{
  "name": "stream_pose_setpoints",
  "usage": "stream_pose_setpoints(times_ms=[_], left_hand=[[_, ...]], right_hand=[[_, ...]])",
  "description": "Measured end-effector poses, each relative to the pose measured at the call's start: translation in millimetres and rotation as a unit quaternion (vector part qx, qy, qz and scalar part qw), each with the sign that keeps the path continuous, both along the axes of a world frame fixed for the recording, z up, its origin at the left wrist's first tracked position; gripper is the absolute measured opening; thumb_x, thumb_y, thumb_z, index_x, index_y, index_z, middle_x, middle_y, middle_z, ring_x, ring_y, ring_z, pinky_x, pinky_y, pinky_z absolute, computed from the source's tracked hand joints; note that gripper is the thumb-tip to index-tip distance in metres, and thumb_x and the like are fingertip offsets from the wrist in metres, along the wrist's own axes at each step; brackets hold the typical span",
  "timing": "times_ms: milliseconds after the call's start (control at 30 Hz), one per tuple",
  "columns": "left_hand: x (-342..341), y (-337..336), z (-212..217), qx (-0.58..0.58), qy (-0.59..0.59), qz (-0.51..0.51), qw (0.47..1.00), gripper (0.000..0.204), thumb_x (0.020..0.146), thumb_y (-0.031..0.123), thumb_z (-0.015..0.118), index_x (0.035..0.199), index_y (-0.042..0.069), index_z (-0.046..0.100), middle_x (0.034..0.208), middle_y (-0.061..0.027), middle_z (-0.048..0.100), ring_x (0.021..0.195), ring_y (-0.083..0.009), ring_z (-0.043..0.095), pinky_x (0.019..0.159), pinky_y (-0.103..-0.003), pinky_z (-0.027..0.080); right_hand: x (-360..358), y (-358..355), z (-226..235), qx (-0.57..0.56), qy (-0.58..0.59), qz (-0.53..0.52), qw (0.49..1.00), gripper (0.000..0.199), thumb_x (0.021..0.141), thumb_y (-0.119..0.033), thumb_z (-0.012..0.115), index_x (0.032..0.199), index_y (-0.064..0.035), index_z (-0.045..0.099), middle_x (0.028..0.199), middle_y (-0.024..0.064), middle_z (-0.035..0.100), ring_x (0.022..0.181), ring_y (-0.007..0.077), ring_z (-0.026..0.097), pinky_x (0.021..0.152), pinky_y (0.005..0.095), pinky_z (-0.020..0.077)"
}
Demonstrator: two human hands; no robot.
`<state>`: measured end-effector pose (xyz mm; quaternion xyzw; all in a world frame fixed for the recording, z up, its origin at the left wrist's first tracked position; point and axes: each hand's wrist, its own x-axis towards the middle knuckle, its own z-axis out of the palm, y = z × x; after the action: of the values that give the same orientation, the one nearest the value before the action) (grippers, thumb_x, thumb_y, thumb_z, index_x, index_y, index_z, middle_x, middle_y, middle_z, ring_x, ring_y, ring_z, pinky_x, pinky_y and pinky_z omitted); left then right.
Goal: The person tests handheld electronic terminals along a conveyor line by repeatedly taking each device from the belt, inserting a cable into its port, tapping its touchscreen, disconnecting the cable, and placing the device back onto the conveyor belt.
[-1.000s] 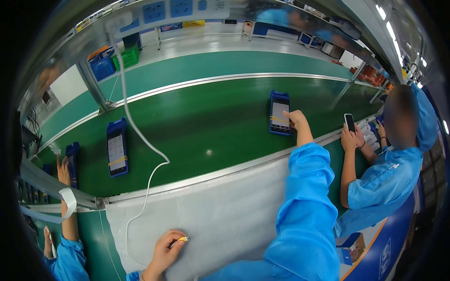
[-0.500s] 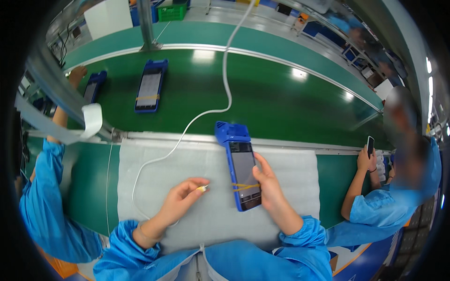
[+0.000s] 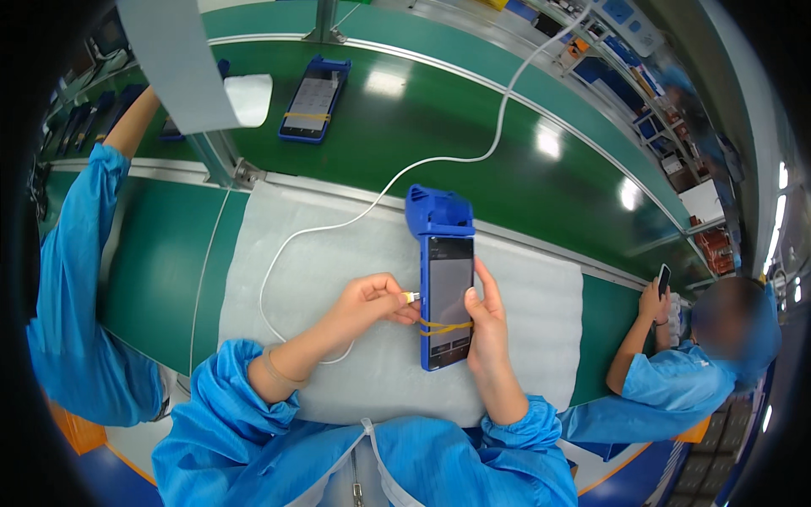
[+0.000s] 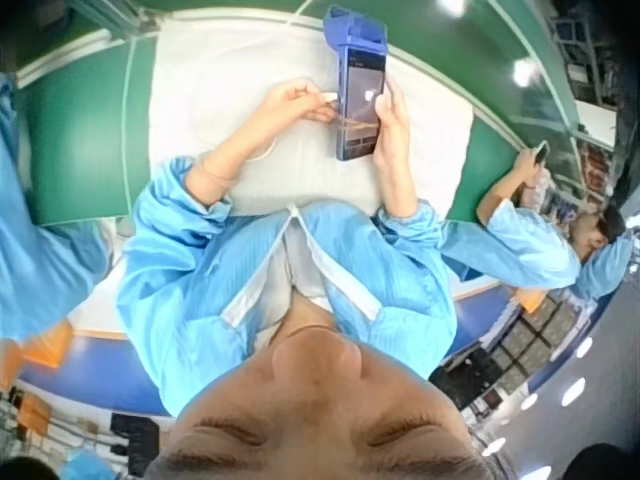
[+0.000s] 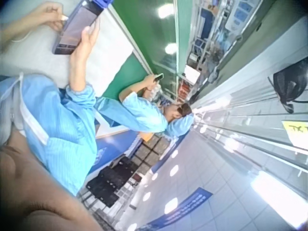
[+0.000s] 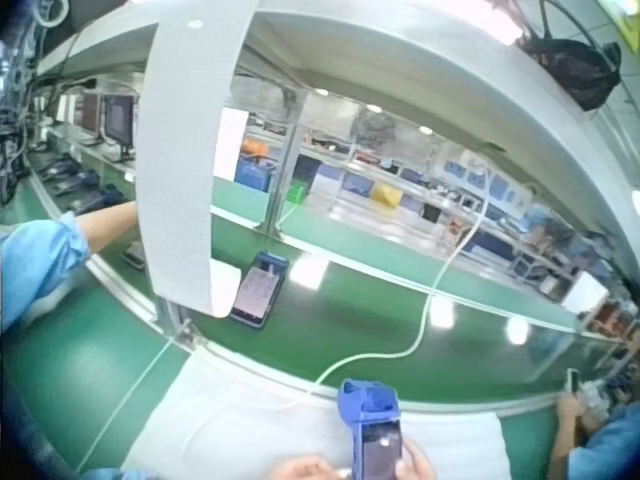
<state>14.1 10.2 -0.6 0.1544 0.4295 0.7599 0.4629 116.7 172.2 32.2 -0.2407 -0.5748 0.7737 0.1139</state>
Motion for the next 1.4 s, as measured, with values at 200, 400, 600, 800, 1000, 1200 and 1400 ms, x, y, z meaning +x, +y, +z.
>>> stream_pose_setpoints(times_ms=[200,400,600,800,1000,1200,1400], left_hand=[[-0.1,5.1,1.1,-0.018,0.014,-0.002,1.000,0.010,0.088,0.009,0.053,0.084,0.000,0.054,0.097,-0.0149,0.062,0.086,-0.0180,0.063,0.078,-0.029,0.051],[1.1,7.4,0.9,-0.041,0.017,-0.017,0.999,0.010,0.088,0.009,0.054,0.084,0.000,0.055,0.098,-0.0137,0.062,0.087,-0.0163,0.062,0.078,-0.027,0.050],[2.7,6.1,0.5,-0.056,0.023,-0.021,0.998,0.009,0.088,0.008,0.054,0.087,-0.001,0.056,0.098,-0.0130,0.063,0.087,-0.0143,0.061,0.078,-0.027,0.049],[4.6,6.8,-3.3,-0.059,0.028,-0.026,0.998,0.011,0.089,0.009,0.053,0.089,-0.001,0.057,0.099,-0.0120,0.062,0.087,-0.0131,0.060,0.077,-0.025,0.048],[8.2,6.1,-1.4,-0.105,0.093,-0.002,0.990,0.012,0.089,0.008,0.053,0.091,-0.004,0.057,0.105,-0.0103,0.059,0.088,-0.0118,0.059,0.078,-0.024,0.048],[9.9,3.9,-5.5,-0.090,0.107,0.042,0.989,0.011,0.087,0.008,0.057,0.085,-0.002,0.057,0.093,-0.0042,0.061,0.064,-0.0019,0.044,0.056,-0.018,0.038],[3.2,-4.1,2.7,-0.152,0.145,-0.019,0.978,0.010,0.088,0.004,0.054,0.089,-0.005,0.059,0.099,-0.0082,0.060,0.085,-0.0102,0.057,0.077,-0.023,0.047]], right_hand=[[-6.5,7.8,-8.5,0.029,0.020,-0.018,0.999,0.047,0.092,-0.013,0.045,0.136,-0.0054,0.031,0.124,0.0125,0.050,0.109,0.0183,0.053,0.091,0.0313,0.0437],[-4.4,14.1,-13.6,0.019,0.014,0.000,1.000,0.048,0.092,-0.013,0.046,0.136,-0.0056,0.030,0.122,0.0141,0.052,0.106,0.0196,0.055,0.089,0.0318,0.0453],[-1.4,17.4,-12.7,0.021,-0.003,0.018,1.000,0.050,0.092,-0.016,0.048,0.137,-0.0044,0.029,0.121,0.0153,0.052,0.107,0.0207,0.055,0.089,0.0323,0.0451],[0.4,16.1,-14.5,0.033,-0.003,0.004,0.999,0.053,0.090,-0.018,0.050,0.136,-0.0038,0.027,0.122,0.0160,0.051,0.105,0.0233,0.057,0.088,0.0347,0.0477],[0.9,12.2,-9.2,0.050,-0.010,0.016,0.999,0.052,0.092,-0.017,0.046,0.138,-0.0033,0.026,0.115,0.0165,0.056,0.102,0.0206,0.058,0.088,0.0321,0.0458],[5.9,4.2,-16.1,0.067,0.009,-0.020,0.998,0.051,0.093,-0.015,0.045,0.138,-0.0034,0.025,0.111,0.0139,0.058,0.095,0.0159,0.059,0.083,0.0279,0.0458],[15.4,3.4,-22.8,0.159,-0.032,0.005,0.987,0.051,0.093,-0.014,0.044,0.139,-0.0033,0.024,0.112,0.0124,0.057,0.095,0.0124,0.057,0.082,0.0257,0.0437]])
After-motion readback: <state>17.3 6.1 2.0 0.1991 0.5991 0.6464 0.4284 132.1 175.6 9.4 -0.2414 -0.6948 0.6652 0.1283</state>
